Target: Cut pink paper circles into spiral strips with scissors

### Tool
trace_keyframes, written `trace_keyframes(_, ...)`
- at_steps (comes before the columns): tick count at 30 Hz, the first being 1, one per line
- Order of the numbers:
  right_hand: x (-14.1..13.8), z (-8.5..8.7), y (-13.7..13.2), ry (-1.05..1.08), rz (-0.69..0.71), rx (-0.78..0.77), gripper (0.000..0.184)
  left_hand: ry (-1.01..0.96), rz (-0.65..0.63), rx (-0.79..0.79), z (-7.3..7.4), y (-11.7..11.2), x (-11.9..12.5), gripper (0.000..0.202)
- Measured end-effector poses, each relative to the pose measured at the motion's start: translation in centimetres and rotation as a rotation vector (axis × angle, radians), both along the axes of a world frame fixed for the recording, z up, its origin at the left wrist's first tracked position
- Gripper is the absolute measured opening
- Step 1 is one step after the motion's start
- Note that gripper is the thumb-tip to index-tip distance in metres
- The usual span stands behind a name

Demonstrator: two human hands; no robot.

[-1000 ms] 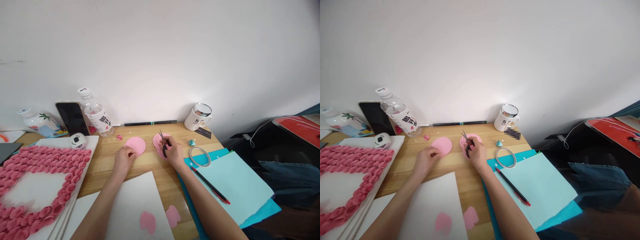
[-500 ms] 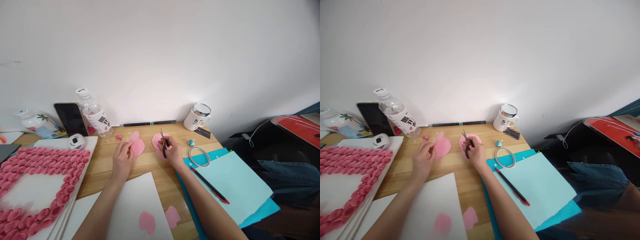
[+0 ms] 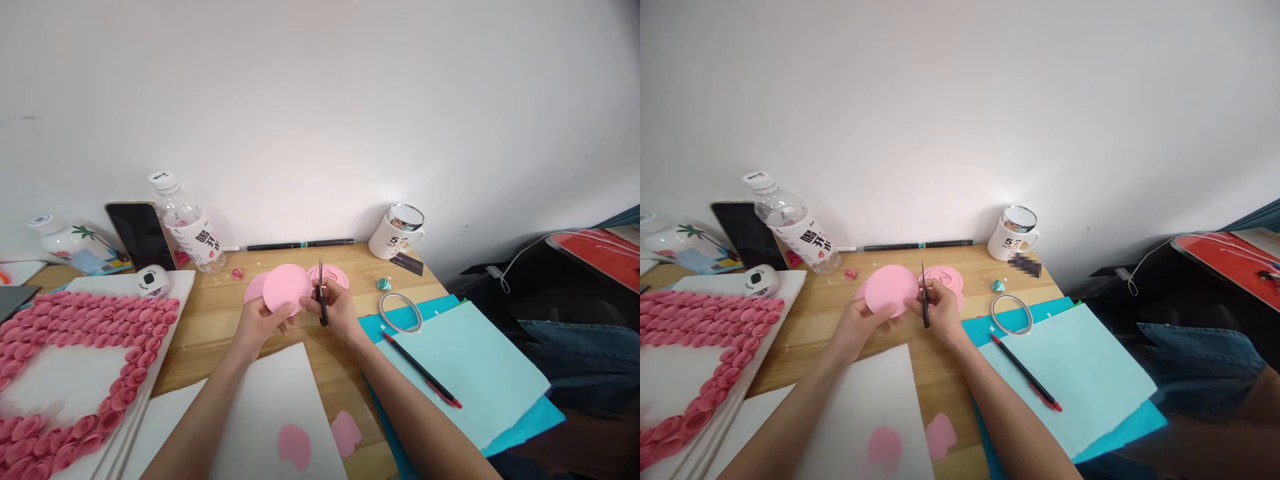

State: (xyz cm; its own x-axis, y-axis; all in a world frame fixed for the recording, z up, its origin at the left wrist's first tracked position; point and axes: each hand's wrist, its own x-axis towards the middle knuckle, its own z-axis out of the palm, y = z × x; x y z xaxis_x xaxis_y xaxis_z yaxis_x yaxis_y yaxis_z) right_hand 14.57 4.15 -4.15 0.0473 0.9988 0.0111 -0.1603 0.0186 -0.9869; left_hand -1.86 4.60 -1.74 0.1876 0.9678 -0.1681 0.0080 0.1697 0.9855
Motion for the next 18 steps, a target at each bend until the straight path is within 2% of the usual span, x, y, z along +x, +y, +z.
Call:
trace_keyframes(3,-0.2,0.0,-0.3,-0.002,0.076,0.035,0.041,0.009,0.103,0.054,0.1,-0.1,0.1,0.028)
trace_keyframes(7,-0.7,0.3,-0.8,-0.027,0.252,0.072,0.044,-0.137,0.217,0.069,0.5,-0.1,0.2,0.026)
trace_keyframes(11,-1.3,0.5,-1.3,-0.040,0.334,0.066,0.052,-0.224,0.249,0.078,0.8,-0.2,0.2,0.024)
trace_keyframes(18,-1.6,0.3,-1.4,-0.020,0.361,0.090,0.044,-0.085,0.225,0.116,0.1,-0.4,0.3,0.024)
